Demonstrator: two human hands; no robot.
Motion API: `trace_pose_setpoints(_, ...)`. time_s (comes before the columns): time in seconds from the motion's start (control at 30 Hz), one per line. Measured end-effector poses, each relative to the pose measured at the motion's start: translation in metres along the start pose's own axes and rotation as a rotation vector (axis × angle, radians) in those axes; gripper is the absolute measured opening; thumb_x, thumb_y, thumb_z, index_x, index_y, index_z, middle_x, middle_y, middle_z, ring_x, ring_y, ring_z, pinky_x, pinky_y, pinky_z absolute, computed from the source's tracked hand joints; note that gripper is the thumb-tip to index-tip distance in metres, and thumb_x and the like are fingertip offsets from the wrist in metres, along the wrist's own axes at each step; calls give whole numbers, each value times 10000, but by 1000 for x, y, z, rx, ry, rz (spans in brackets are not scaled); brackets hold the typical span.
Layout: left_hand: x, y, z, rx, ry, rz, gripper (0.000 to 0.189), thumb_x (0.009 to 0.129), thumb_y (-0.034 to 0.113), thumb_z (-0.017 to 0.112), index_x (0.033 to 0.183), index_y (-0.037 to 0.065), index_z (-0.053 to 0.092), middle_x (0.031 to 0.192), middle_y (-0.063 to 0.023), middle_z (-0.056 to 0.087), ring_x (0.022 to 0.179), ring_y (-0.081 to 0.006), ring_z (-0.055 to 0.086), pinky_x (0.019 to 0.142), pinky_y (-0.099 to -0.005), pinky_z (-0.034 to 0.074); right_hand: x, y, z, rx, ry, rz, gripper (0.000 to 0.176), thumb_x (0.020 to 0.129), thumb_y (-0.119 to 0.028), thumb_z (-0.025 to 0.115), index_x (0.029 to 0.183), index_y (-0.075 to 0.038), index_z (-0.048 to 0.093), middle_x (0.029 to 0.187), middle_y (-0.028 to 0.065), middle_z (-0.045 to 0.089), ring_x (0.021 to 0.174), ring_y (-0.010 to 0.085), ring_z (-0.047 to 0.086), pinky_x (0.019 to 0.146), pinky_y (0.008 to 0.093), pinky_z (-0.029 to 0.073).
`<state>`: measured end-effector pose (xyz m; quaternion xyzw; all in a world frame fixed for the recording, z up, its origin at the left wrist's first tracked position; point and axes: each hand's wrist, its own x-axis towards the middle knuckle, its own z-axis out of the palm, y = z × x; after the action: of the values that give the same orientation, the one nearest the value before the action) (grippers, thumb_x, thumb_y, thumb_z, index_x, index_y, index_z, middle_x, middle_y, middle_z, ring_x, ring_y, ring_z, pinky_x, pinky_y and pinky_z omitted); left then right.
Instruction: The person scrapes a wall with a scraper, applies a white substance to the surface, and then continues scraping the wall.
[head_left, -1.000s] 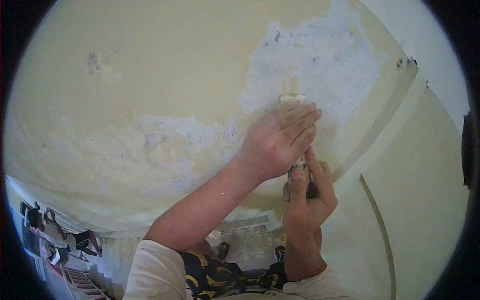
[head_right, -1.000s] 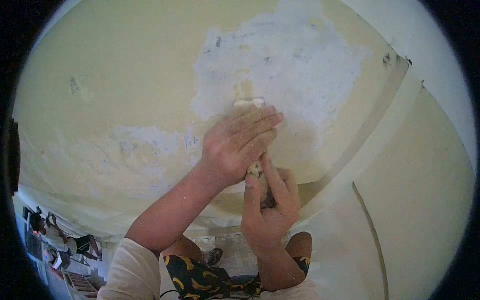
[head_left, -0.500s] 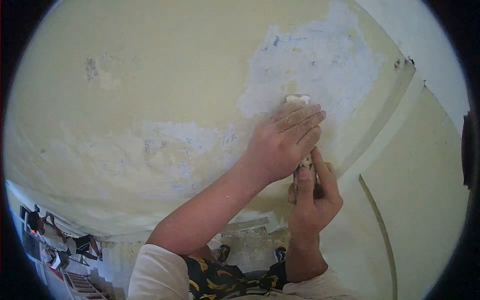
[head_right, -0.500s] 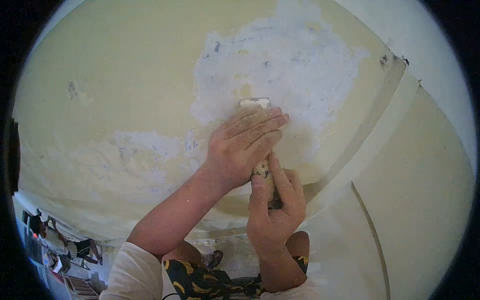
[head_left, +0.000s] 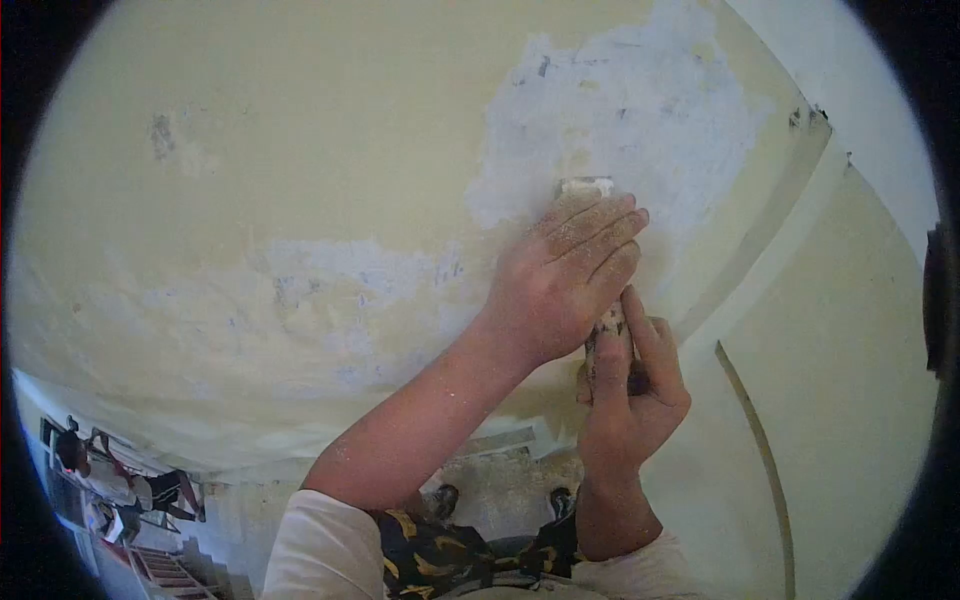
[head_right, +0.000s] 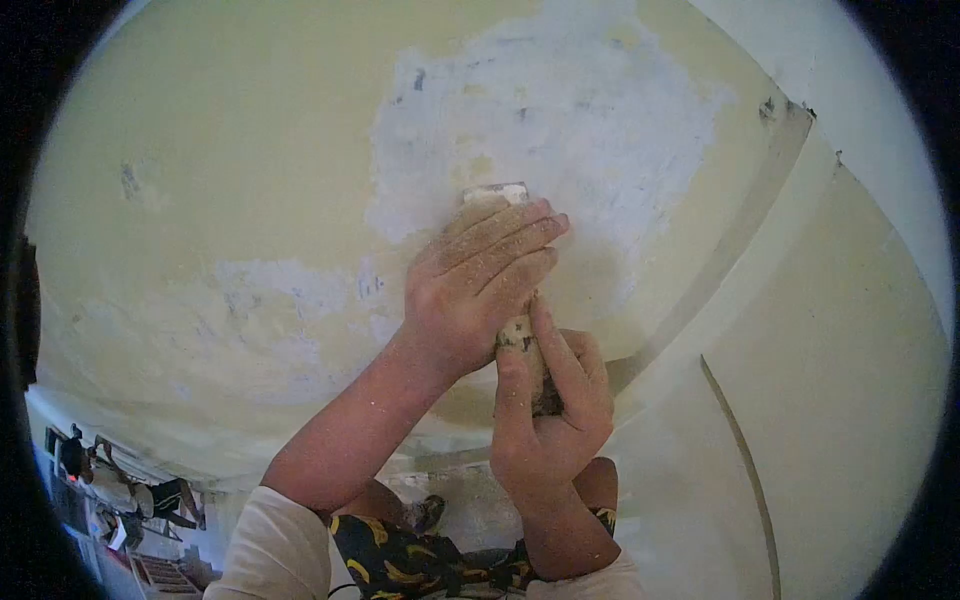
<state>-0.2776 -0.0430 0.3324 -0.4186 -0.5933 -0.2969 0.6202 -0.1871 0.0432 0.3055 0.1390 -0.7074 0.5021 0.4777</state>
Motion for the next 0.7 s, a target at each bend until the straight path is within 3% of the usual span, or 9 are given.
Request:
trace_pose_setpoints(0.1,13,-8,1,-3,12,41,119,698,116,601,807,69,610,999,-70,669,1005,-230,623,876,-386,487,3,-7,2,-43,9,23,326,798,-5,600,1112,80,587,829,121,577,713,134,534,604,229,411)
trace_pose_setpoints(0.17,11,-5,-1,-3,-9,24,130,696,120,602,813,66,610,998,-72,669,1004,-234,623,878,-387,486,6,-12,3,104,29,173,324,800,-3,599,1111,85,585,818,116,574,698,122,523,589,226,402)
trace_pose_setpoints(0.57,9,-4,-10,30,-12,17,143,675,104,613,811,60,619,988,-78,671,1003,-246,623,879,-405,484,-4,-5,2,57,-57,57,344,793,-25,608,1120,79,584,790,114,555,656,140,514,556,243,395)
trace_pose_setpoints(0.7,20,-5,-7,17,7,-19,116,676,100,615,788,70,626,979,-69,674,989,-249,629,875,-408,486,8,-12,6,136,22,90,362,795,-44,615,1134,74,578,783,112,552,649,141,510,554,246,394)
